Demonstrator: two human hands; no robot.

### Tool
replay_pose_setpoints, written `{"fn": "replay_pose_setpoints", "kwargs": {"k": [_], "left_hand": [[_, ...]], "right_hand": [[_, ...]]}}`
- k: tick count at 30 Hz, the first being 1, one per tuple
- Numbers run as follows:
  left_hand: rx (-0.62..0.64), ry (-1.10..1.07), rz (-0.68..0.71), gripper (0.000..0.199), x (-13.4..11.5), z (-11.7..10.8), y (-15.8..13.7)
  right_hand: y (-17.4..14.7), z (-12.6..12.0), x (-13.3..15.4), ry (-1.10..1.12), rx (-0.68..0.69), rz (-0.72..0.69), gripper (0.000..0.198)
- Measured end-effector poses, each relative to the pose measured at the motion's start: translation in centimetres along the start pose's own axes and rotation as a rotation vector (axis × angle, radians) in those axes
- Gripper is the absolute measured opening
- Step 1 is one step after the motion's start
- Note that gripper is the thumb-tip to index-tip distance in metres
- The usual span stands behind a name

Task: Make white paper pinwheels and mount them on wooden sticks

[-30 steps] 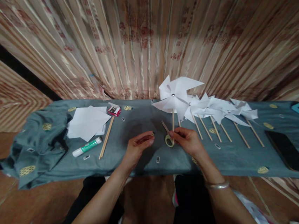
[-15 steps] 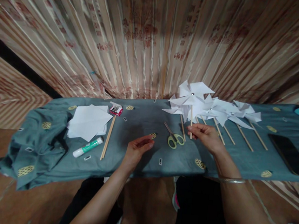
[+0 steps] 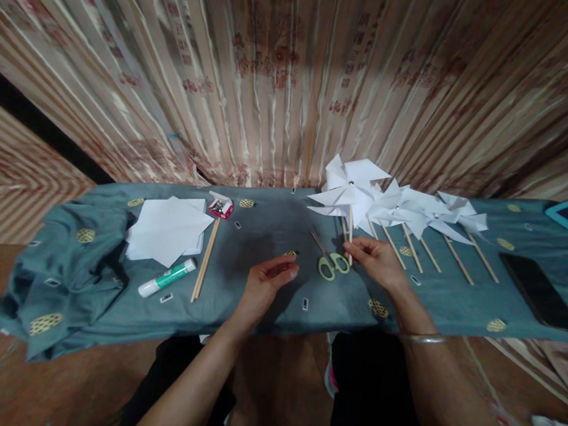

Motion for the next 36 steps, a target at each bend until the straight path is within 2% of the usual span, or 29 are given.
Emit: {"fn": "replay_pose_setpoints", "kwargs": {"k": [5,9,14,19,23,27,32,36], "left_hand": [[0.012,-0.003,0.022,0.035,-0.2,-0.3,0.0],[0.021,0.012,0.030,0.036,-0.5,-0.7,-0.1],[0.029,-0.001,0.030,0.037,-0.6,-1.0,-0.4],[0.024,-0.002,0.011,0.037,-0.5,-1.4,-0.5],[0.029,-0.002,-0.004,0.037,-0.3,-1.7,-0.6],[0.026,0.018,-0.012,0.037,0.0,-2.0,-0.7],[0.031,0.037,-0.021,0.036,0.3,-2.1,-0.6],[0.025,0.031,-0.033,0.036,0.4,-2.0,-0.6]], "right_hand": [[0.8,-1.3,0.6,-0.030,-0.026,-0.012,0.050],[1.3,-2.6,0.5,-0.157,-0.034,-0.008,0.051],[1.0,-2.4,-0.3,-0.336,-0.052,0.035,0.056],[0.4,-2.7,0.0,-0.406,-0.119,0.035,0.057],[0.2,-2.2,0.5,-0.477,-0.102,0.009,0.057],[-0.1,-2.2,0.4,-0.466,-0.126,0.016,0.059],[-0.5,-4.1,-0.6,-0.398,-0.169,0.072,0.057],[-0.5,-4.4,-2.3,-0.327,-0.071,0.112,0.058]]}}
Point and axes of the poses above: each hand's wrist, its own y-axis towards the middle knuckle, its own z-axis out of the palm, x = y × z, the point moved 10 cm from there along y, towards the middle knuckle, and after that the axes turned 5 degrees about z, right-handed, at the moved point
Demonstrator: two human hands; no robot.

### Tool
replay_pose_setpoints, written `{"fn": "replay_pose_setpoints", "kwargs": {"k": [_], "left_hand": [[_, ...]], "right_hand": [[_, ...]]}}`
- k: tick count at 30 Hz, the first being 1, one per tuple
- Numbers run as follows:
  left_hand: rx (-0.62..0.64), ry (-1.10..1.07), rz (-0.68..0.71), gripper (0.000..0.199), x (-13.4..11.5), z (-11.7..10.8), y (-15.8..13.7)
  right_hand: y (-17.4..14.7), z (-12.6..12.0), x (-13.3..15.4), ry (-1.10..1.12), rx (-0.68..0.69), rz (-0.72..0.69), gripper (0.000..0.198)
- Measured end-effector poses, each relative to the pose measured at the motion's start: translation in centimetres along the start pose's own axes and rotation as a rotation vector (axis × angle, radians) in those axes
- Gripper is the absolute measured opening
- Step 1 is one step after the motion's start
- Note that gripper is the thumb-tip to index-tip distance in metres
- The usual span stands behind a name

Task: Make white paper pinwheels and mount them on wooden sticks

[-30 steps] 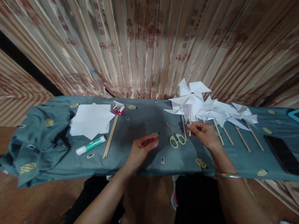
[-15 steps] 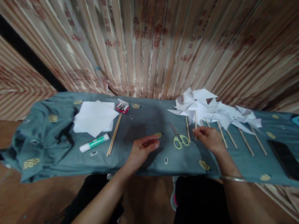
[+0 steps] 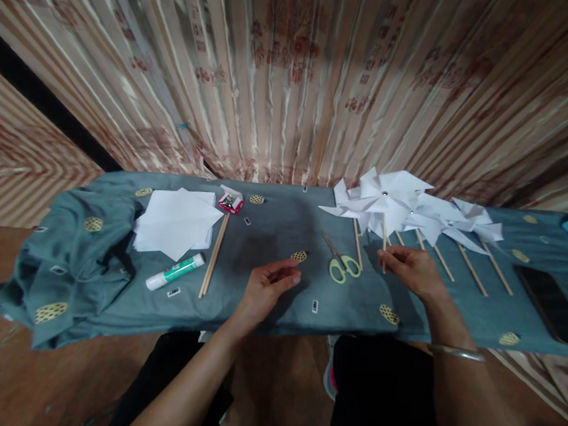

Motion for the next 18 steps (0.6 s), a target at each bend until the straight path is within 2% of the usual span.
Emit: {"fn": "replay_pose_setpoints", "kwargs": {"k": [9,18], "left_hand": [[0.000,-0.011,-0.013,0.038,0.2,0.3,-0.1],[0.006,0.002,-0.021,0.040,0.2,0.3,-0.1]], "right_hand": [[1.2,1.3,-2.1,0.060,0.089,0.003,0.053],[1.8,1.8,-2.7,0.020,0.102,0.045,0.051]]}}
Point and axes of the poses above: each hand's wrist, its own y-axis towards the middle knuckle, its own z-axis out of the palm, x = y × z, the point moved 10 cm from there along y, towards the middle knuckle, and after that the axes turned 5 degrees about z, right-handed, at the moved point
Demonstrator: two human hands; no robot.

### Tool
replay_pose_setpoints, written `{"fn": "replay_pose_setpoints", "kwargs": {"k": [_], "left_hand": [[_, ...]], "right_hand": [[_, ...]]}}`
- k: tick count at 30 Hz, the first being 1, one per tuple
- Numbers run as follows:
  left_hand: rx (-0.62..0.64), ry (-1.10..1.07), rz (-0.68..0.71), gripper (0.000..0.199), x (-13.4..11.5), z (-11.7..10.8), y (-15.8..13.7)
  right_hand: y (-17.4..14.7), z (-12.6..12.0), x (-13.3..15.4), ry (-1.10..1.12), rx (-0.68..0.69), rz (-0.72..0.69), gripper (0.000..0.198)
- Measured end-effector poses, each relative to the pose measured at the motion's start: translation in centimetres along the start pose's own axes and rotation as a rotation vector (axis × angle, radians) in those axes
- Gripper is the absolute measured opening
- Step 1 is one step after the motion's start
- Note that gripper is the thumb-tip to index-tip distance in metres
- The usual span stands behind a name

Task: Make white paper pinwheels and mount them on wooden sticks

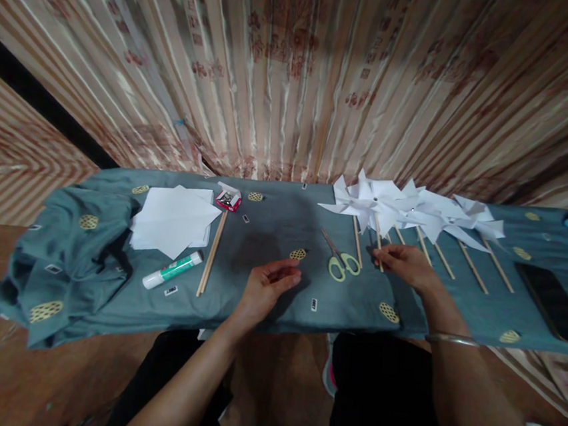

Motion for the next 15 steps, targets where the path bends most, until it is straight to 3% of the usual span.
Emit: {"fn": "replay_pose_setpoints", "kwargs": {"k": [6,15], "left_hand": [[-0.013,-0.012,-0.006,0.039,-0.1,0.0,-0.1],[-0.002,-0.019,-0.002,0.041,0.3,0.1,0.0]], "right_hand": [[-0.1,-0.8,0.1,-0.025,-0.063,0.019,0.053],[-2.1,-1.2,4.1,-0.044,-0.133,-0.096,0.059]]}}
Point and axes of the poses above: each hand's wrist, its own y-axis towards the middle knuckle, its own z-axis out of the palm, x = y × z, the point moved 10 cm from there along y, towards the middle knuckle, and after that the axes turned 5 degrees about z, right-handed, at the moved point
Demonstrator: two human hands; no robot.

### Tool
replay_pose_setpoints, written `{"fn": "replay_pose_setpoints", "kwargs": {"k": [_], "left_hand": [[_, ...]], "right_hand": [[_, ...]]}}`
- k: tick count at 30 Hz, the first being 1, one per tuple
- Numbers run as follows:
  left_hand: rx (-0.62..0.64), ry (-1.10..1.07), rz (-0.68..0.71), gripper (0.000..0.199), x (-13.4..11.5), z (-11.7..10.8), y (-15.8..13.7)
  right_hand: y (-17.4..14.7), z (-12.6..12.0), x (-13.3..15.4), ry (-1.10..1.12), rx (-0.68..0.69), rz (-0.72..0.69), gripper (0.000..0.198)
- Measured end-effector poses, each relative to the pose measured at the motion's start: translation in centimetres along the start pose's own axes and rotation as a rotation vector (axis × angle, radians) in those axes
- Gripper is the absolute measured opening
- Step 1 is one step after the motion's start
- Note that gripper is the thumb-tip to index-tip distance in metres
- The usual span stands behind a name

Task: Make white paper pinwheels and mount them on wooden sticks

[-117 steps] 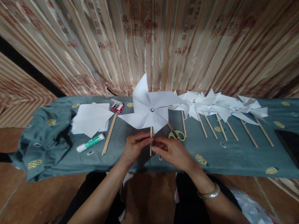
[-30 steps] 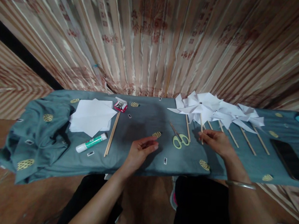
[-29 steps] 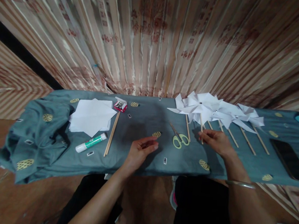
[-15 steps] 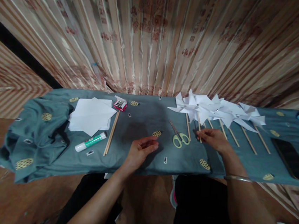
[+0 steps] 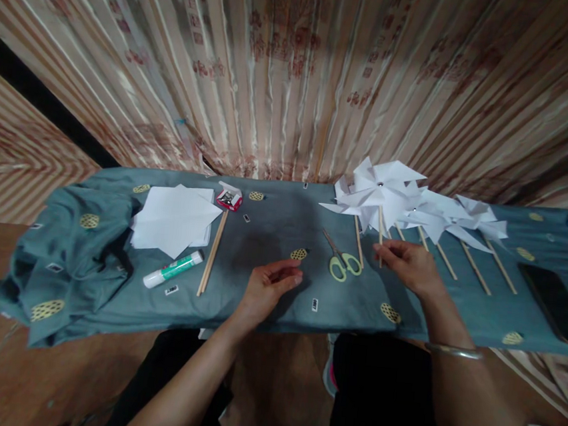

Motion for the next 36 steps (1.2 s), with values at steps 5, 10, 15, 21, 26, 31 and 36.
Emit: {"fn": "replay_pose_setpoints", "kwargs": {"k": [5,10,15,21,26,31,36], "left_hand": [[0.000,0.003,-0.002,0.040,0.0,0.0,0.0],[0.000,0.000,-0.006,0.039,-0.2,0.1,-0.1],[0.001,-0.012,-0.017,0.038,-0.1,0.2,-0.2],[0.000,-0.006,-0.015,0.040,0.0,-0.1,-0.1],[-0.010,-0.014,-0.025,0.041,-0.1,-0.2,-0.2],[-0.008,0.000,-0.016,0.041,-0.3,-0.3,-0.2],[0.001,0.014,-0.004,0.042,-0.2,-0.5,-0.2]], "right_hand": [[0.0,1.9,0.5,-0.020,0.094,-0.009,0.054],[0.5,3.0,0.3,-0.129,0.126,0.006,0.047],[1.3,2.7,0.5,-0.255,0.082,0.017,0.036],[1.5,3.0,0.5,-0.511,0.086,0.037,0.031],[1.1,3.2,0.8,-0.675,0.078,0.133,0.034],[1.2,3.7,1.5,-0.699,0.095,0.171,0.033],[1.4,3.6,1.2,-0.701,0.077,0.160,0.034]]}}
Point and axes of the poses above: each hand's wrist, its own y-axis towards the middle knuckle, its own z-axis out of the palm, x = y × z, the point moved 10 cm from there along y, towards the middle knuckle, and after that the axes turned 5 degrees about z, right-handed, at the moved point
